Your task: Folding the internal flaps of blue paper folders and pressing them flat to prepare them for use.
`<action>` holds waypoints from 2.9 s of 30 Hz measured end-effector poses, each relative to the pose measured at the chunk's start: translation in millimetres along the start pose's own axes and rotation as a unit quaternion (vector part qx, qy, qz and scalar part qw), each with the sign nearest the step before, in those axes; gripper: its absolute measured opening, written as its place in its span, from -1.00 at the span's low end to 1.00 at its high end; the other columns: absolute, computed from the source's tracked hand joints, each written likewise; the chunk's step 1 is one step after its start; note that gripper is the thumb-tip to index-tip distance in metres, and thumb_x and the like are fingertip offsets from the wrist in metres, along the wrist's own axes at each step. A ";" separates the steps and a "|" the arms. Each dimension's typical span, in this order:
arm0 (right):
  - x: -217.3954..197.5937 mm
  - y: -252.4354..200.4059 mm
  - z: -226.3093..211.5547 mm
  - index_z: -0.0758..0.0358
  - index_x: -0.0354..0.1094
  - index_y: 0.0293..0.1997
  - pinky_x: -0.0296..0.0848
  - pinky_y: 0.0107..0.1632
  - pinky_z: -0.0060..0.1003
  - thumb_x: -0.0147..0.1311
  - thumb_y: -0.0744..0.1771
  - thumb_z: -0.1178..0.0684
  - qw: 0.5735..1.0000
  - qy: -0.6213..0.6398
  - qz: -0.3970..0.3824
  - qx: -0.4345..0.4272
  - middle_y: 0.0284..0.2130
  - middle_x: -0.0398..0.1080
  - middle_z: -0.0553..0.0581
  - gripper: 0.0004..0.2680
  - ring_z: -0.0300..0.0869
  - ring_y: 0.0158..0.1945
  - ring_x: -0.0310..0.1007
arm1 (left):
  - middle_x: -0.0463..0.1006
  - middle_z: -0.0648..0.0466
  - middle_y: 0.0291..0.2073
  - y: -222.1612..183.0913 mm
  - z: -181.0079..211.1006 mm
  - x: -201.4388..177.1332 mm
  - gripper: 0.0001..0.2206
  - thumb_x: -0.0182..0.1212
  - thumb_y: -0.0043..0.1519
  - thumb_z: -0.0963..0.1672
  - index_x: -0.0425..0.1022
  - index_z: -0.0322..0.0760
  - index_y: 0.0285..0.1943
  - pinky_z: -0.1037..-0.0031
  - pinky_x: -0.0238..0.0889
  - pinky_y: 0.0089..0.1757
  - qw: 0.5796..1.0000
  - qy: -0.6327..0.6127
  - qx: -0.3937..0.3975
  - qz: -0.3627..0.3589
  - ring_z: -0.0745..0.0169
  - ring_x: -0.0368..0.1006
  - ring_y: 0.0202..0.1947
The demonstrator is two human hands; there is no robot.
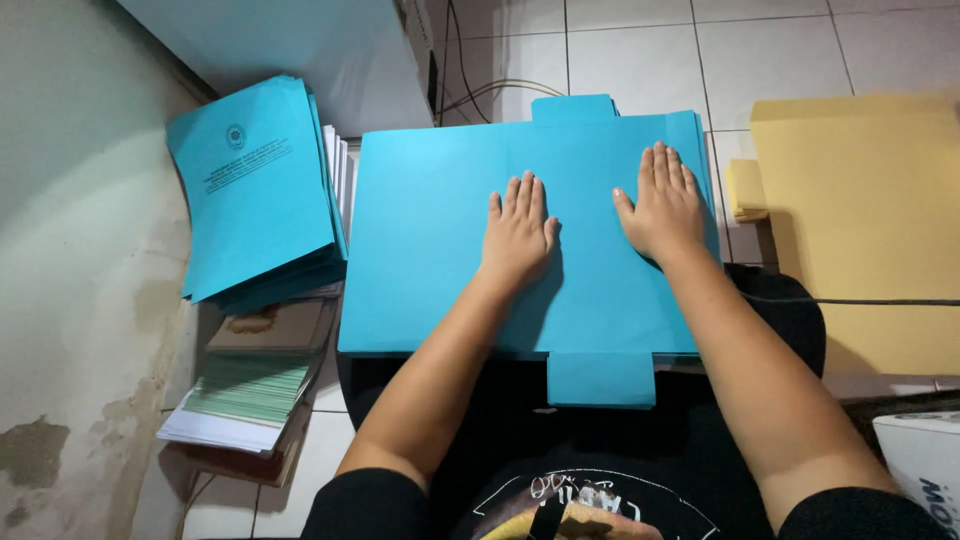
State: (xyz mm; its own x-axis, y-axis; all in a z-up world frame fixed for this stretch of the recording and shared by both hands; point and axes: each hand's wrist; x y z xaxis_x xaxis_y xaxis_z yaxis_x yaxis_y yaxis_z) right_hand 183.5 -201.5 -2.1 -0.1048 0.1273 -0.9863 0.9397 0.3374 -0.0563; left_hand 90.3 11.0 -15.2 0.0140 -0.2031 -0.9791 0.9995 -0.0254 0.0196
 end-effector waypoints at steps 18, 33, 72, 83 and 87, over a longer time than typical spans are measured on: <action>-8.7 -1.0 -3.8 0.44 -0.20 0.56 -0.37 0.54 0.00 -0.35 0.43 -0.29 1.000 0.017 0.001 -0.002 0.54 -0.22 0.40 -0.40 0.10 0.60 -0.33 | -0.20 -0.15 0.60 89.5 -51.6 -6.9 -0.38 -0.46 0.46 0.07 -0.16 -0.36 0.63 -0.13 -0.58 0.41 0.995 0.008 -0.097 0.019 -0.11 -0.40 0.60; 3.0 -0.8 4.2 0.45 -0.22 0.58 -0.46 0.54 0.02 -0.39 0.43 -0.33 0.999 0.042 0.013 -0.009 0.55 -0.25 0.40 -0.37 0.11 0.61 -0.40 | -0.26 -0.30 0.58 -125.2 9.2 -5.2 -0.34 -0.43 0.45 0.08 -0.16 -0.50 0.59 -0.15 -0.72 0.37 0.999 -0.031 -0.018 -0.012 -0.23 -0.44 0.59; 24.7 82.8 24.4 0.27 -0.06 0.55 -0.36 0.53 0.04 -0.38 0.44 -0.29 0.999 0.011 0.043 0.009 0.53 -0.12 0.34 -0.47 0.08 0.60 -0.30 | 0.06 -0.17 0.52 94.6 -25.5 11.2 -0.47 -0.29 0.38 -0.08 0.06 -0.40 0.54 -0.07 -0.25 0.38 0.984 -0.061 -0.123 0.114 -0.12 -0.07 0.54; 14.9 -147.2 -6.6 0.35 -0.08 0.52 -0.15 0.53 -0.03 -0.21 0.34 -0.45 0.980 -0.113 0.036 -0.161 0.49 -0.05 0.39 -0.31 0.12 0.55 -0.08 | 0.08 -0.16 0.51 94.6 -25.9 13.9 -0.48 -0.32 0.40 -0.07 0.06 -0.39 0.54 -0.07 -0.27 0.38 0.985 -0.037 -0.130 0.110 -0.11 -0.09 0.55; 22.9 -179.6 -47.1 0.31 -0.15 0.54 -0.19 0.51 0.01 -0.18 0.32 -0.52 0.973 -0.085 0.004 -0.216 0.50 -0.14 0.39 -0.26 0.16 0.55 -0.16 | 0.09 -0.18 0.51 91.4 -22.8 7.0 -0.48 -0.31 0.40 -0.08 0.06 -0.40 0.54 -0.07 -0.28 0.38 0.984 -0.039 -0.129 0.112 -0.12 -0.09 0.54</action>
State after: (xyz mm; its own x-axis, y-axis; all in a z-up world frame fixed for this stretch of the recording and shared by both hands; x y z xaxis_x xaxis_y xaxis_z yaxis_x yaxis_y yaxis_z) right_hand -3.0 -215.2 -7.2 -0.0069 -0.0122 -0.9999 0.7112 0.7029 -0.0135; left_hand 182.5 29.5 -24.8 0.2422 -0.2509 -0.9372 0.9457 0.2767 0.1703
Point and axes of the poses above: each hand's wrist, its own y-axis towards the middle knuckle, its own x-axis out of the palm, z = x × y
